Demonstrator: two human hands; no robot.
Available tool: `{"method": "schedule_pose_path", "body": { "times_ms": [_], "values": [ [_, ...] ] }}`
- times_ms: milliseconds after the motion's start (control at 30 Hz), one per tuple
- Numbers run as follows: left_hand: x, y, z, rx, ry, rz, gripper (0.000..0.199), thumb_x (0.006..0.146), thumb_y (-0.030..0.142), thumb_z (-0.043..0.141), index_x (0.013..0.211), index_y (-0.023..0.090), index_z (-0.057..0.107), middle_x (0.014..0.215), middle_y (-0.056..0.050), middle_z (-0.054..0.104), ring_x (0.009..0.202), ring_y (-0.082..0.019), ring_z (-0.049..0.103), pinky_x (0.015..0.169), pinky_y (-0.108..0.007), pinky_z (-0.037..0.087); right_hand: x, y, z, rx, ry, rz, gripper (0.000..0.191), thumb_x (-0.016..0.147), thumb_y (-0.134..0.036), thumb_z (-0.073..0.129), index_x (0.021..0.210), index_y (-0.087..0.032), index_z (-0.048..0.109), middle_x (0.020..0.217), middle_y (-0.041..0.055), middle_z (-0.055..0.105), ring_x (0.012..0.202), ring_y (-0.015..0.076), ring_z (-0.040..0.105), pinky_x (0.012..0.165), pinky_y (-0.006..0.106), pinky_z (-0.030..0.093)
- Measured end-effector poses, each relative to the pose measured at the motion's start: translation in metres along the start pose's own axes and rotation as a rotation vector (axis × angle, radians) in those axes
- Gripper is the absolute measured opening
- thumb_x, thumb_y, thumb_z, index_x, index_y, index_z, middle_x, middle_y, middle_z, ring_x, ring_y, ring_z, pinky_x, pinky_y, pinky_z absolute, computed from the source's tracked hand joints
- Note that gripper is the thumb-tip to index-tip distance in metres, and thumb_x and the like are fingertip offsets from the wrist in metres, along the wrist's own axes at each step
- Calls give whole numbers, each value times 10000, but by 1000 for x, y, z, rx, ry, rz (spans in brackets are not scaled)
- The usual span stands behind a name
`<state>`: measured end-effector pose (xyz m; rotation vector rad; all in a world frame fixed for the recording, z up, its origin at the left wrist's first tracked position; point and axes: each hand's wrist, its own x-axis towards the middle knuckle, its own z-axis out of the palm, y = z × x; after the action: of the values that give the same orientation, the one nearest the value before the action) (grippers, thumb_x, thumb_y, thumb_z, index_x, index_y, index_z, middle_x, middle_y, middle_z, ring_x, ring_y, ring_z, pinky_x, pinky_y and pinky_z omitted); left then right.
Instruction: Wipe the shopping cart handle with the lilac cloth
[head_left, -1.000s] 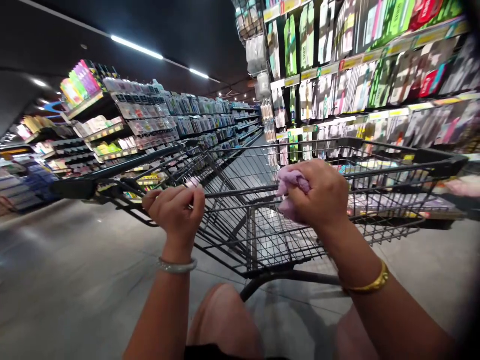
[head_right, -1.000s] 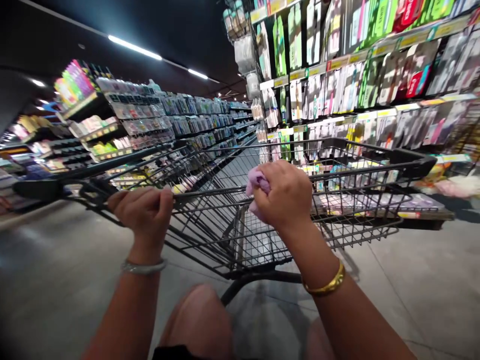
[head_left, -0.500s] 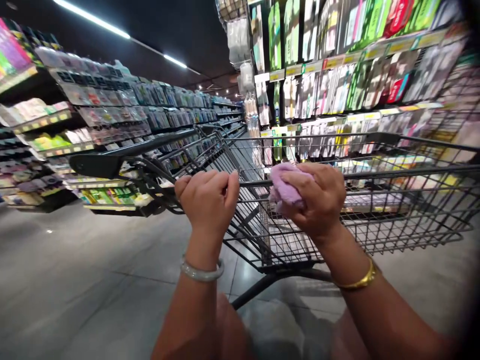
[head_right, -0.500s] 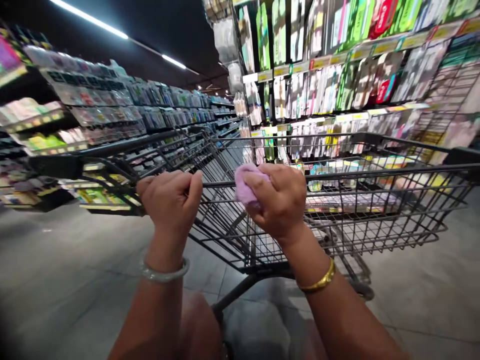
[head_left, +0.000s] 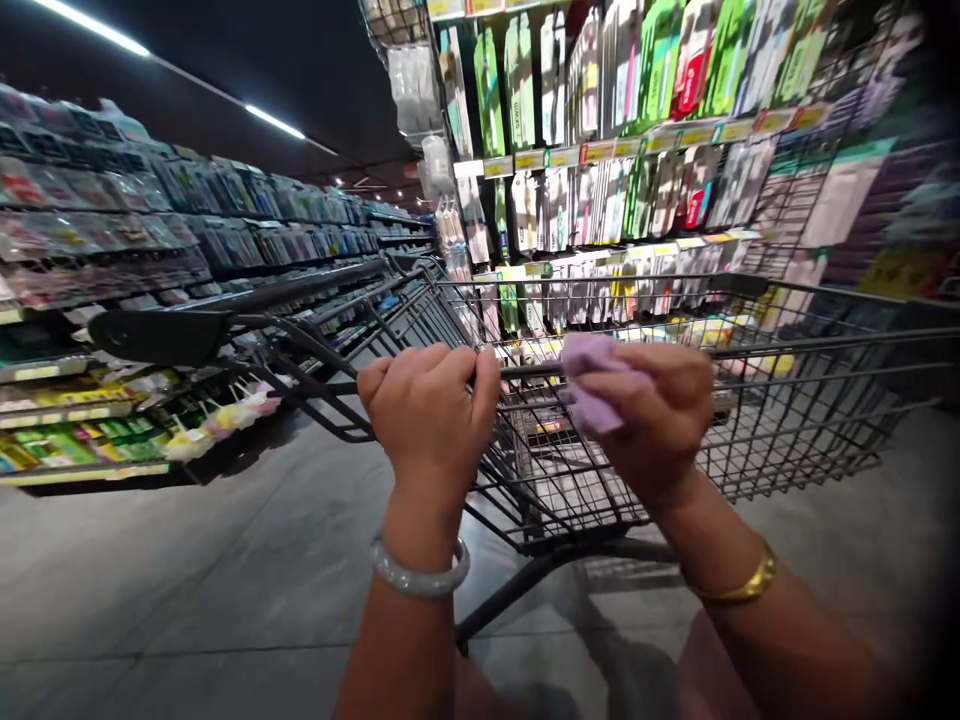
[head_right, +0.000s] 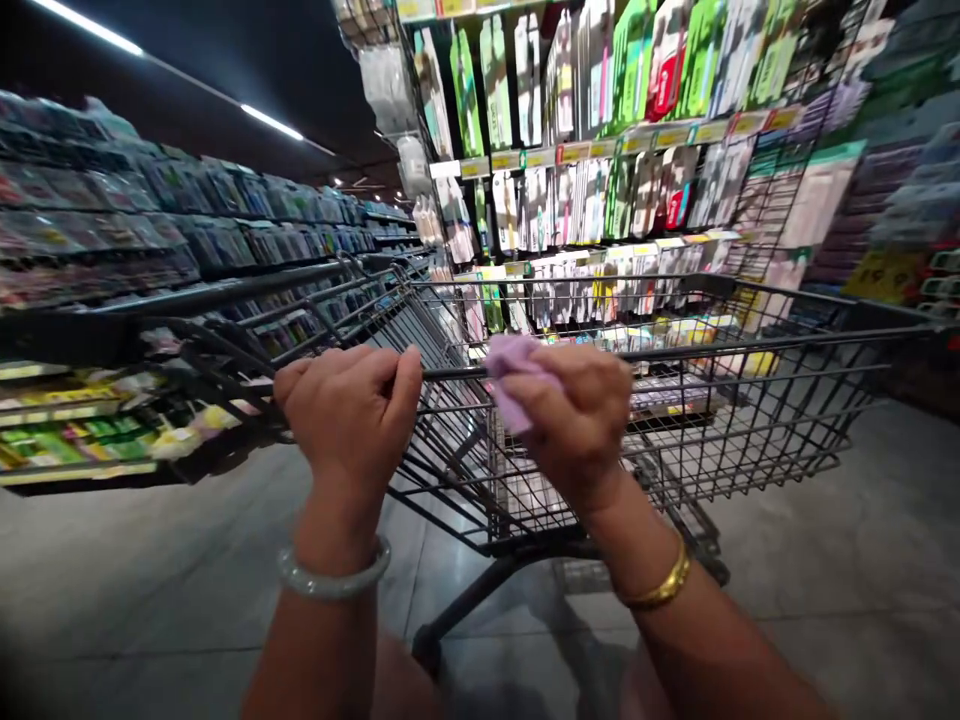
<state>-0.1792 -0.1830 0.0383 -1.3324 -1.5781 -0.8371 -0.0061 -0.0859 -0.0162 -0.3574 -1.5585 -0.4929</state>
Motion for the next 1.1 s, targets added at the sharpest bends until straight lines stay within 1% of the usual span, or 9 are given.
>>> {"method": "schedule_pose_path", "body": {
  "times_ms": [100,300,467,600,733,800,967,1033,1100],
  "values": [
    [1,4,9,5,75,-22,444,977,371,476,557,228,457,559,17,504,645,-186,472,758,-422,261,2,4,-7,-16,19,161,220,778,-290,727,989,-269,666,1100,63,631,1048,237,594,903,448,483],
    [1,6,14,13,53,-11,475,1013,430,412,586,232,470,606,4,522,680,-195,481,770,-425,262,0,-19,6,34,-217,-200,203,838,-254,663,1025,-332,649,1163,-38,673,1103,183,581,917,377,462],
    [-1,8,16,-55,58,-33,494,1024,463,401,598,231,496,636,3,548,737,-190,524,825,-430,290,-3,4,3,-20,-98,-72,118,823,-297,693,939,-318,685,1033,21,652,1014,183,584,888,376,503],
    [2,6,19,-111,-32,-33,501,1002,563,426,641,235,538,725,1,601,856,-189,586,888,-423,300,-11,25,13,-89,-33,-181,36,829,-269,680,816,-295,702,975,36,646,1002,180,558,893,372,489],
    [6,2,27,-131,-93,9,518,924,699,473,705,240,566,812,-3,643,967,-203,609,900,-400,313,-24,22,27,-72,5,-159,79,846,-247,664,895,-297,703,1026,45,660,1038,181,537,921,371,460],
    [6,2,33,-116,-86,17,516,911,719,474,740,244,582,832,-5,655,948,-205,611,900,-401,315,-35,15,29,-39,-23,-136,124,852,-240,659,954,-304,691,1105,32,673,1092,192,524,949,389,444],
    [4,8,46,-137,-52,-21,533,909,732,454,747,243,587,869,0,663,984,-202,592,937,-404,290,-53,11,16,24,-297,-197,126,870,-251,636,956,-338,665,1157,-53,682,1102,181,540,946,392,436],
    [2,11,47,-198,-44,-73,513,910,708,492,729,234,571,888,-5,661,1071,-217,570,971,-397,277,-49,16,10,7,-277,-148,116,881,-260,622,955,-336,671,1123,-35,682,1081,181,552,928,386,444],
    [1,14,47,-232,-31,-99,481,905,678,538,732,230,568,908,-11,660,1111,-232,556,987,-394,272,-44,19,7,-15,-175,-66,107,887,-267,614,950,-323,681,1096,-6,677,1086,188,551,925,387,448]
  ]
}}
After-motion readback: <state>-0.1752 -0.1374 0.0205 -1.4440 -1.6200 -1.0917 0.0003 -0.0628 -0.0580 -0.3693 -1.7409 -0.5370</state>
